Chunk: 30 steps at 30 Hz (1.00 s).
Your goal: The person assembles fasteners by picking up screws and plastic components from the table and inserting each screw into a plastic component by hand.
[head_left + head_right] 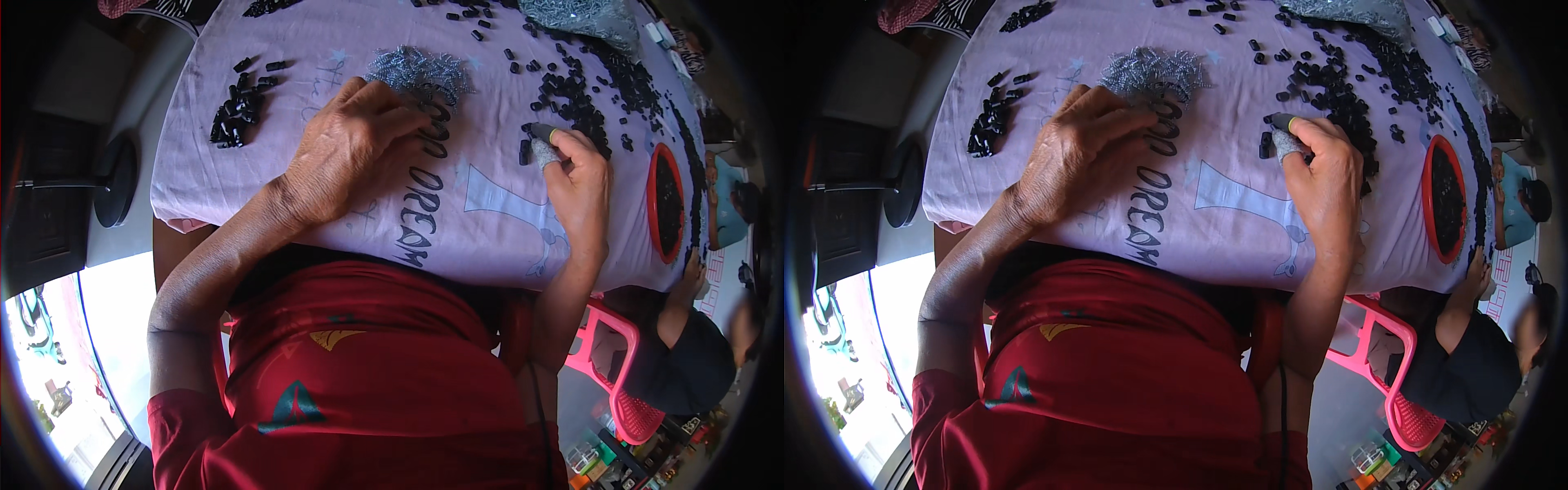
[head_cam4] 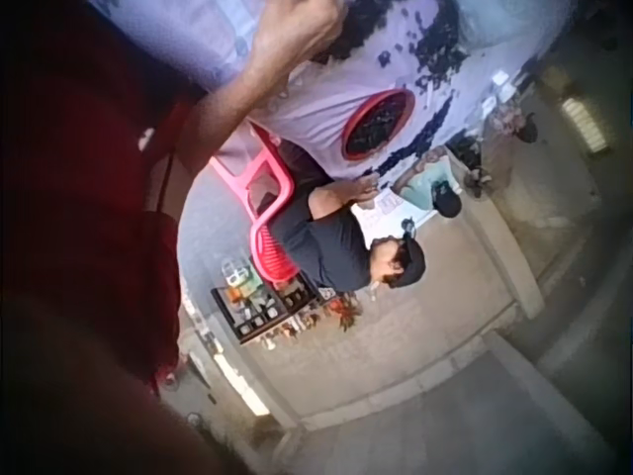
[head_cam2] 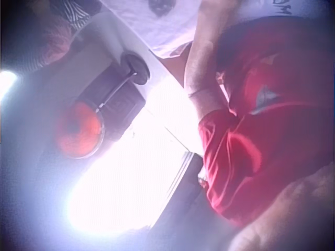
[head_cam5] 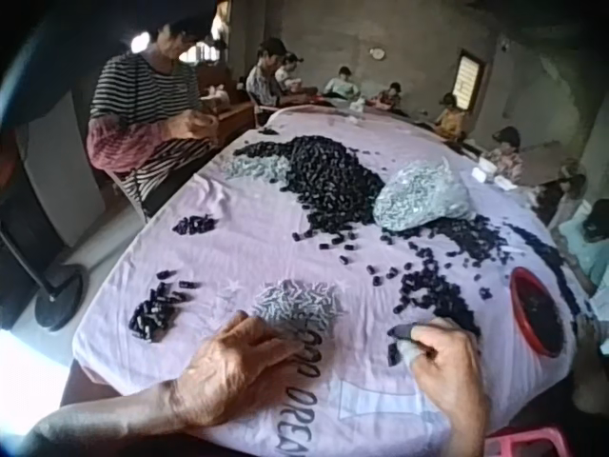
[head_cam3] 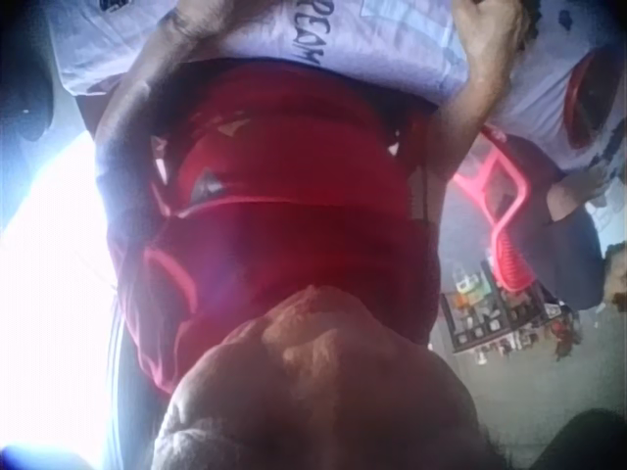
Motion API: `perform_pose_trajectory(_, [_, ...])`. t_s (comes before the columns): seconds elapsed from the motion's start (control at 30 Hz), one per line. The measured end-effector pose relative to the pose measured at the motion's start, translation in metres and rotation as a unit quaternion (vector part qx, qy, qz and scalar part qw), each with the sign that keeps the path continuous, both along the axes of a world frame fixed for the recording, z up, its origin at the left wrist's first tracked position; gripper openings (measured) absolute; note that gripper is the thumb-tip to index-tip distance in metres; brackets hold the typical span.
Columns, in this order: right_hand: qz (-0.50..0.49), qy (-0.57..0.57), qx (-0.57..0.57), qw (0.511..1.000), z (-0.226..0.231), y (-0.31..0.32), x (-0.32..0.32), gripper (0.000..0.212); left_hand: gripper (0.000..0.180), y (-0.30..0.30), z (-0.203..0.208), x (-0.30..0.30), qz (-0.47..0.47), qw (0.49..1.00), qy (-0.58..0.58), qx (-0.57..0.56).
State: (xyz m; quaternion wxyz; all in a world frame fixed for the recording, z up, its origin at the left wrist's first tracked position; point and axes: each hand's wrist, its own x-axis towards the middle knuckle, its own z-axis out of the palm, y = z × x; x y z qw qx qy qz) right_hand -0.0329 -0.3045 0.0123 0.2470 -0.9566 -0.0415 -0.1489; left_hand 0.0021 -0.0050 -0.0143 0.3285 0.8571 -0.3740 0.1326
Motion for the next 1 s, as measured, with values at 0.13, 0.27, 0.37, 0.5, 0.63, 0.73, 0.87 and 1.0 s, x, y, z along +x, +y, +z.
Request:
perform_pose_trajectory(0.13, [-0.037,-0.039,0.014,0.998,0.002,-0.006,-0.002,0.024,0.033,0.005,0.000,0.004,0.027,0.999,-0.004,-0.019])
perform_pose_trajectory(0.27, [-0.032,-0.001,-0.017,0.999,-0.001,-0.010,-0.003,0.024,0.026,0.010,0.000,0.005,0.051,0.998,-0.010,-0.027])
perform_pose_trajectory(0.37, [-0.001,-0.014,-0.021,1.000,-0.005,0.000,-0.002,0.024,0.029,0.010,-0.001,0.006,0.063,0.998,-0.020,-0.012])
perform_pose_trajectory(0.5, [0.003,-0.079,-0.085,0.993,-0.006,0.002,0.007,0.026,0.041,0.004,-0.007,0.004,0.016,0.998,-0.046,0.032])
perform_pose_trajectory(0.63, [0.063,-0.077,-0.093,0.991,-0.007,0.003,0.011,0.026,0.049,0.005,-0.008,0.001,0.016,0.998,-0.035,0.050])
perform_pose_trajectory(0.73, [0.041,-0.069,-0.046,0.996,-0.007,0.005,0.010,0.027,0.052,0.008,-0.010,0.005,0.014,0.998,-0.019,0.057])
perform_pose_trajectory(0.87, [-0.003,-0.114,-0.051,0.992,-0.016,-0.010,0.016,0.026,0.060,0.007,-0.014,0.001,0.068,0.993,-0.047,0.088])
perform_pose_trajectory(1.0, [-0.047,-0.128,-0.055,0.989,-0.032,-0.019,0.016,0.024,0.072,0.006,-0.018,0.001,0.068,0.987,-0.028,0.140])
